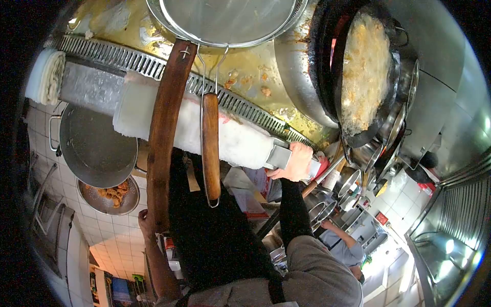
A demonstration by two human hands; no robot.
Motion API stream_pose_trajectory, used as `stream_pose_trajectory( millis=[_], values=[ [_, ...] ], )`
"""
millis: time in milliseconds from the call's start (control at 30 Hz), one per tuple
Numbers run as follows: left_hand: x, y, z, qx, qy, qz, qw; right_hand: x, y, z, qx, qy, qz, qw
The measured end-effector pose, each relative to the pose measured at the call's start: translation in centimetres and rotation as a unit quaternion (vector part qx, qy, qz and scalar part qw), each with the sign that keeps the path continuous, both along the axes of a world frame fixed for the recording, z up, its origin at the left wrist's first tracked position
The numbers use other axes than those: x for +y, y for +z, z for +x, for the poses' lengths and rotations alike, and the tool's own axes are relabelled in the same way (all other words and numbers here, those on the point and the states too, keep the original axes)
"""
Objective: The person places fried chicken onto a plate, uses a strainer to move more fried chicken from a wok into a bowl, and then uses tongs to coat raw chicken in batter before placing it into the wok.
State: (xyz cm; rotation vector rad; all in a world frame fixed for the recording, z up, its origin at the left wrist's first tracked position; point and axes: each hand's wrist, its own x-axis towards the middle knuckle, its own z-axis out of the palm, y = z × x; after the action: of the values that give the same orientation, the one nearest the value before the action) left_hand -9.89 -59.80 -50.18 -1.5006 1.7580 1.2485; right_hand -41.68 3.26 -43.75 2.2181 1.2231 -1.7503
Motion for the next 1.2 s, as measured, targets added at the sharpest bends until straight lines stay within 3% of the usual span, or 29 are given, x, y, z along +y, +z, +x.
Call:
stream_pose_trajectory(
  millis=[33, 167, 333, 433, 467, 567, 600, 667, 700, 733, 767, 800, 833, 867, 967, 1067, 1167, 1200],
  values=[
    [0.0, -0.1, -0.1, 0.021, -0.037, -0.012, 0.999, -0.1, 0.0, 0.0, 0.000, 0.000, 0.000, 1.000],
    [0.4, 3.1, -5.0, -0.036, 0.053, 0.047, 0.997, -0.2, -0.1, 0.0, 0.001, 0.001, -0.003, 1.000],
    [-0.3, -0.2, -0.9, 0.006, 0.026, 0.032, 0.999, -0.2, -0.3, -0.2, 0.006, 0.006, -0.007, 1.000],
    [0.0, -2.0, 0.8, 0.055, 0.109, 0.051, 0.991, -0.7, -0.6, -0.2, 0.015, 0.003, -0.015, 1.000],
    [-0.6, -2.5, 1.1, 0.070, 0.007, 0.065, 0.995, -1.3, -0.9, -0.2, 0.020, -0.001, -0.018, 1.000],
    [3.1, 1.3, -5.0, 0.162, 0.041, 0.150, 0.974, -3.1, -1.6, 0.5, 0.040, -0.026, -0.021, 0.999],
    [5.0, 3.8, -8.8, 0.176, -0.096, 0.077, 0.977, -3.9, -2.0, 0.9, 0.046, -0.035, -0.025, 0.998],
    [7.6, 0.5, -10.5, 0.105, -0.199, 0.041, 0.974, -5.6, -2.4, 1.8, 0.058, -0.054, -0.035, 0.996],
    [9.9, 1.9, -13.5, 0.031, -0.131, 0.093, 0.987, -6.2, -2.6, 2.1, 0.066, -0.061, -0.039, 0.995],
    [11.9, 3.8, -16.9, 0.100, -0.247, 0.054, 0.962, -6.7, -2.7, 2.3, 0.074, -0.071, -0.045, 0.994],
    [14.0, 0.3, -15.4, 0.204, -0.209, 0.052, 0.955, -7.0, -2.6, 2.1, 0.084, -0.078, -0.047, 0.992],
    [15.3, -0.2, -17.5, 0.157, -0.292, 0.078, 0.940, -7.2, -2.7, 1.8, 0.095, -0.086, -0.053, 0.990],
    [18.1, 7.1, -23.8, 0.165, -0.232, 0.156, 0.946, -7.0, -2.8, 1.4, 0.105, -0.093, -0.057, 0.988],
    [19.7, 6.5, -25.2, 0.147, -0.314, 0.136, 0.928, -6.7, -2.7, 0.8, 0.115, -0.101, -0.058, 0.986],
    [25.3, 6.0, -29.4, 0.197, -0.413, 0.095, 0.884, -5.5, -2.4, -0.6, 0.144, -0.127, -0.061, 0.979],
    [30.0, 9.1, -33.8, 0.194, -0.422, 0.138, 0.875, -4.5, -2.2, -1.1, 0.162, -0.144, -0.066, 0.974],
    [32.9, 5.8, -34.6, 0.196, -0.368, 0.243, 0.876, -4.2, -2.1, -1.5, 0.173, -0.158, -0.075, 0.969],
    [33.1, 8.9, -36.9, 0.094, -0.404, 0.286, 0.864, -4.1, -2.2, -1.4, 0.175, -0.161, -0.078, 0.968]
  ],
)
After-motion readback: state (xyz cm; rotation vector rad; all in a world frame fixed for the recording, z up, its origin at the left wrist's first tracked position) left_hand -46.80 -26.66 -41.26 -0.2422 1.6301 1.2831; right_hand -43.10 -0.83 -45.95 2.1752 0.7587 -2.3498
